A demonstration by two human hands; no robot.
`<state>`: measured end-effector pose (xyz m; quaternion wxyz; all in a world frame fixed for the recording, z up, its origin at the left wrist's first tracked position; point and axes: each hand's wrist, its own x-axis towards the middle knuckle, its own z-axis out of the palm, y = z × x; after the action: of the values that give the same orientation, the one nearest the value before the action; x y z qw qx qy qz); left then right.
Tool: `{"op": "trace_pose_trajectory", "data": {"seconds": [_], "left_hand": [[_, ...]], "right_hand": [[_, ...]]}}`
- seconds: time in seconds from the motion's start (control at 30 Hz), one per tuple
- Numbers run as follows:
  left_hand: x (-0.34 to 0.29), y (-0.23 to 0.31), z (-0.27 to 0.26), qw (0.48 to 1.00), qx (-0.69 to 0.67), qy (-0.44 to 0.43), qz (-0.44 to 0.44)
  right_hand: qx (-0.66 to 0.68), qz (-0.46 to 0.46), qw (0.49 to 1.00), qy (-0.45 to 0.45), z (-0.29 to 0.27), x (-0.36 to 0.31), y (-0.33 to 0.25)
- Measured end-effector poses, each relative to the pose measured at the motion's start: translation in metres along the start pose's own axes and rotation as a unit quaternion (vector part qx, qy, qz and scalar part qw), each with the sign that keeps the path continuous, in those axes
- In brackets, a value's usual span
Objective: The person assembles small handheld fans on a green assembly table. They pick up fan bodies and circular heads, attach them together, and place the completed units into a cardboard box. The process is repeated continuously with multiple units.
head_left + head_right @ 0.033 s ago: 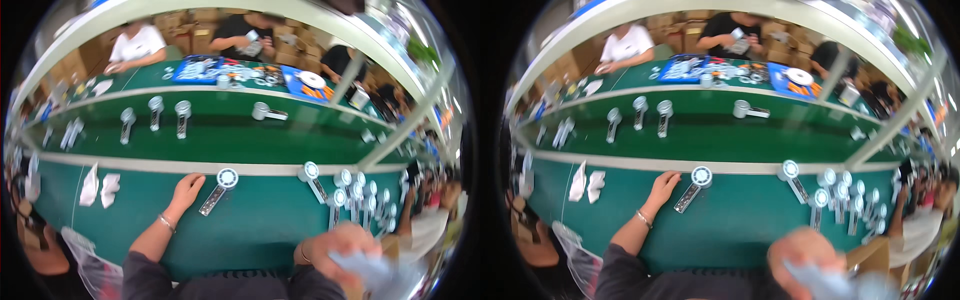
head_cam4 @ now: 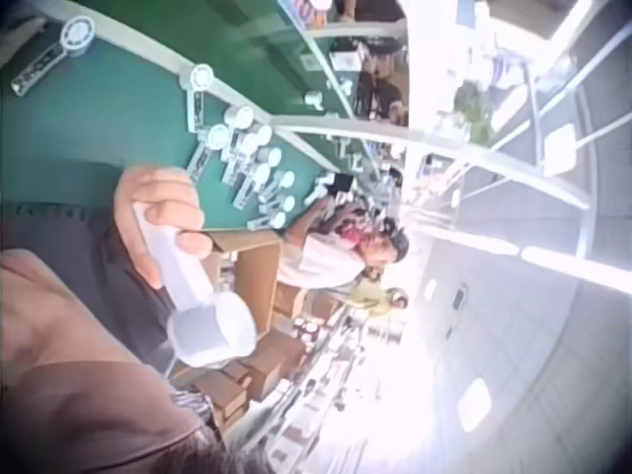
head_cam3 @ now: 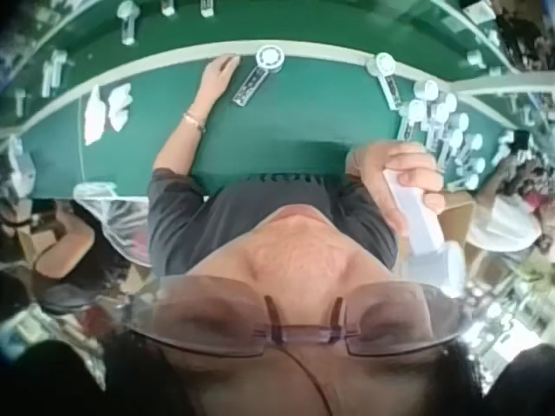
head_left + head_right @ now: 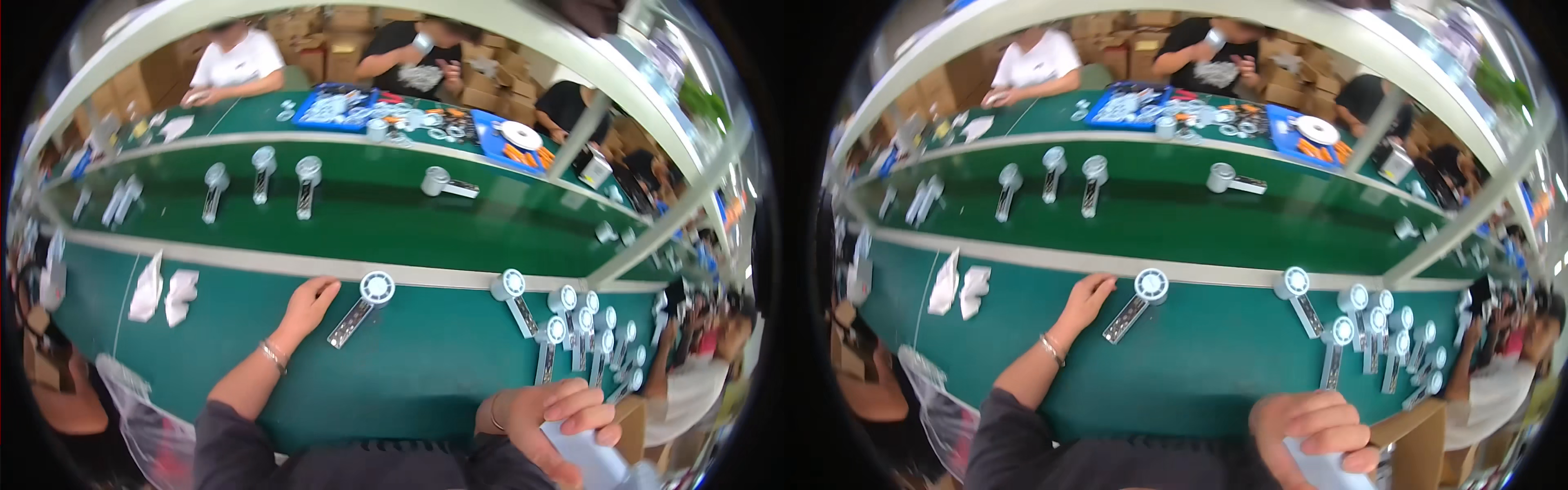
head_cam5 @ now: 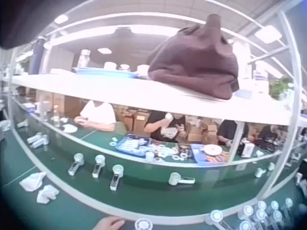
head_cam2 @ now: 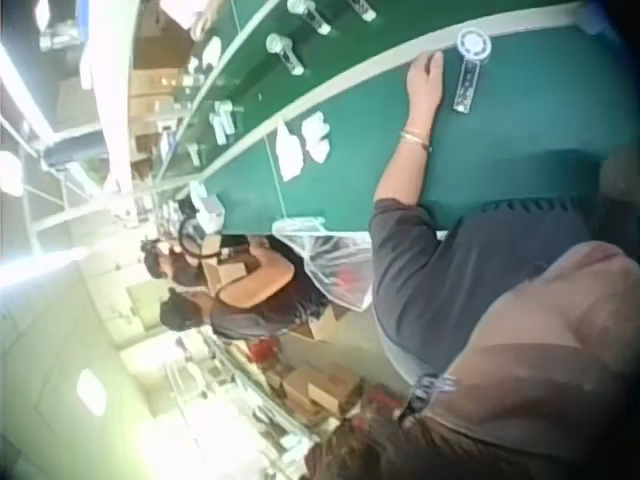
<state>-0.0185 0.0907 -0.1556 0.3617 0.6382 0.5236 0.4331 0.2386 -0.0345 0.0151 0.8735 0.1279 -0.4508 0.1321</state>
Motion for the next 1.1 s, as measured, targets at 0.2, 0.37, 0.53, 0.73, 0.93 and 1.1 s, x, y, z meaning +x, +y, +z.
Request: {"op": "trace_pose_trajectory", "data": {"seconds": [0.2,0.37,0.53,0.73,0.93,1.1], "left_hand": [[-0.010,0.006,-0.020,0.999,0.027,0.021,-0.012],[-0.007,0.009,-0.019,0.999,0.024,0.012,-0.044],[-0.008,0.004,-0.017,0.998,0.033,0.017,-0.055],[-0.004,0.010,-0.019,0.999,0.020,0.017,-0.047],[-0.003,0.002,-0.015,1.000,0.003,0.014,-0.025],[-0.005,0.001,-0.019,0.998,0.031,0.028,-0.040]], "right_hand": [[-0.148,0.095,0.983,-0.057,-0.002,-0.002,0.009],[0.025,0.408,0.905,-0.120,0.002,0.013,0.010],[-0.211,0.326,0.921,-0.021,0.005,-0.004,0.035],[-0.082,0.144,0.983,-0.080,0.016,0.007,0.027],[0.131,0.409,0.888,-0.166,0.000,0.027,0.017],[-0.445,0.311,0.835,-0.089,0.012,-0.002,0.034]]}}
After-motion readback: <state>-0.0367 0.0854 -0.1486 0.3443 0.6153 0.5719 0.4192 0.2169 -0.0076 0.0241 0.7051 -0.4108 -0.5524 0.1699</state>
